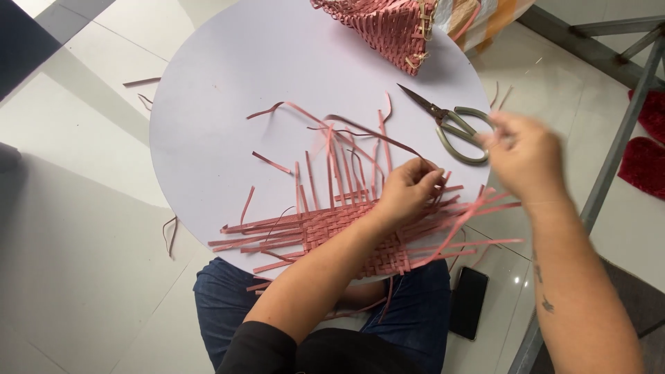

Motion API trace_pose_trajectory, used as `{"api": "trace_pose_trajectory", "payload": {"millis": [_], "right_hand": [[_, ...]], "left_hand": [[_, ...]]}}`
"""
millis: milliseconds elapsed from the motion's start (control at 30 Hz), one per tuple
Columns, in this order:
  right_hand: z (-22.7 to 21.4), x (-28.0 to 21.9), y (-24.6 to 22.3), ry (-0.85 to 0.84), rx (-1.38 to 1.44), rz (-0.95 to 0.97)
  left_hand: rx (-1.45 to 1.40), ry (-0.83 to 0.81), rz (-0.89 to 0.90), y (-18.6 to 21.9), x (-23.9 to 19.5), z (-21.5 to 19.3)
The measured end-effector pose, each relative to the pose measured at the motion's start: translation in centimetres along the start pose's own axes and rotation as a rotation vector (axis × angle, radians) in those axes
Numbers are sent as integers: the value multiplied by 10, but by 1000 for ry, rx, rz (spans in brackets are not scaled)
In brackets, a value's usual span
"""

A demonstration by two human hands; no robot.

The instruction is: The person weaves pink paper strips into a flat mat on a white table. They interlace the strips by hand, occasionally using scissors to trim excess length.

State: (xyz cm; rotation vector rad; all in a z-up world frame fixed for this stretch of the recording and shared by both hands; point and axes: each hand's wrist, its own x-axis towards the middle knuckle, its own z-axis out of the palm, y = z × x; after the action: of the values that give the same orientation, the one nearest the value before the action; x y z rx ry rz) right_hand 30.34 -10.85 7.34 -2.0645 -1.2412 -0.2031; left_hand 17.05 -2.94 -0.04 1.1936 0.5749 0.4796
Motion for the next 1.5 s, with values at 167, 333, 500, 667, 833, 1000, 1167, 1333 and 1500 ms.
{"api": "trace_pose_trajectory", "payload": {"millis": [167, 333, 500, 667, 833, 1000, 1167, 1333, 1500], "right_hand": [[45, -10, 68, -378, -464, 124], [66, 5, 90, -352, -554, 73], [58, 28, 56, -449, -585, 181], [52, 30, 56, -502, -719, 180], [-7, 2, 40, -84, 36, 433], [-46, -103, -15, -147, 726, 176], [33, -216, -38, -490, 2032, 275], [48, -224, -54, -538, 1883, 499], [50, -222, -62, -615, 1818, 635]], "left_hand": [[-195, -37, 144, -7, 9, -25], [-241, -61, 156, -3, 16, -39], [-330, -235, 96, -3, 21, -49], [-422, -352, -57, -2, 22, -51], [-402, -273, -53, 3, 21, -54], [-353, -241, 40, 9, 15, -48], [-319, 146, -103, 21, 12, -25], [46, 136, -56, 52, -28, -20], [-77, 177, 42, 28, -42, -28]]}}
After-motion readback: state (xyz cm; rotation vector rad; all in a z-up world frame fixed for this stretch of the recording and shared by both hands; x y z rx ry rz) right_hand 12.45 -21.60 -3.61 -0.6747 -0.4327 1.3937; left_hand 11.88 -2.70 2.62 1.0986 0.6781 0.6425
